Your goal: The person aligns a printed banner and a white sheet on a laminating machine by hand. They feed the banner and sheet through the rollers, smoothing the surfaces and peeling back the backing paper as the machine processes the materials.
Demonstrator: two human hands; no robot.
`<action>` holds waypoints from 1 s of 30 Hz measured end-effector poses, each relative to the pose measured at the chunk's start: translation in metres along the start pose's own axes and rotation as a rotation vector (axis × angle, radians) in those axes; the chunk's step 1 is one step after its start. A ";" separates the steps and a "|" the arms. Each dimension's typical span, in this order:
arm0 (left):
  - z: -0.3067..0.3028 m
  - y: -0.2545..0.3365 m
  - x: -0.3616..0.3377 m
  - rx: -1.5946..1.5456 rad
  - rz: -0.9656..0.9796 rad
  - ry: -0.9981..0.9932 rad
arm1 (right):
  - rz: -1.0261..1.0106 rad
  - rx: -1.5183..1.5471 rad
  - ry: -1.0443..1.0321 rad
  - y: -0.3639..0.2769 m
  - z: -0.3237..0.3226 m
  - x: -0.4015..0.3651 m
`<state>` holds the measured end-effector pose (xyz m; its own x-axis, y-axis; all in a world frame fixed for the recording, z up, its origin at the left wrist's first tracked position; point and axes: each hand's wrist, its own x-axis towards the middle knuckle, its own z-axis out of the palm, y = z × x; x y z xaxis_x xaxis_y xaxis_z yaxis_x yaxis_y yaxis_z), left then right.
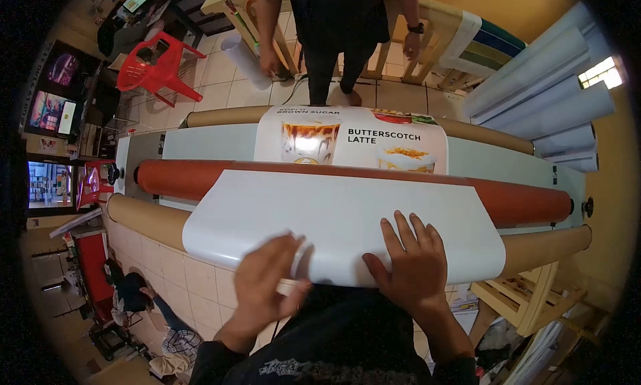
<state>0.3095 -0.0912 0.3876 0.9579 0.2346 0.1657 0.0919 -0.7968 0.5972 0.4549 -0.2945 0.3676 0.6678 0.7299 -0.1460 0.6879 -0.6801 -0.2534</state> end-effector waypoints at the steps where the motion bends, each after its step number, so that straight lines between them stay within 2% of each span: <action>1: -0.005 -0.008 0.008 0.099 -0.018 0.061 | -0.003 -0.006 -0.006 0.000 0.000 -0.002; 2: -0.010 -0.016 0.017 0.198 -0.036 0.124 | -0.006 -0.014 -0.010 0.000 0.001 -0.004; 5: -0.014 -0.037 0.030 0.447 -0.094 0.083 | -0.021 -0.008 0.032 0.002 0.004 -0.012; 8: -0.007 -0.049 0.021 0.386 -0.092 -0.021 | -0.051 -0.054 0.069 0.004 0.012 -0.022; 9: -0.005 -0.049 0.019 0.376 -0.089 -0.012 | -0.047 -0.053 0.067 0.003 0.014 -0.027; 11: -0.005 -0.050 0.014 0.378 -0.087 -0.017 | -0.086 -0.114 0.230 -0.002 0.018 -0.036; 13: -0.005 -0.049 0.009 0.381 -0.084 -0.015 | -0.078 -0.129 0.235 -0.006 0.019 -0.042; 23: 0.011 -0.058 -0.028 0.469 -0.020 0.163 | -0.072 -0.083 0.167 -0.007 0.033 -0.073; 30: 0.021 -0.056 -0.049 0.453 -0.032 0.246 | -0.131 -0.025 0.229 0.000 0.047 -0.093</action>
<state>0.2631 -0.0697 0.3290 0.8654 0.3433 0.3651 0.2807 -0.9356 0.2143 0.3791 -0.3591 0.3361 0.6174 0.7792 0.1079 0.7777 -0.5841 -0.2322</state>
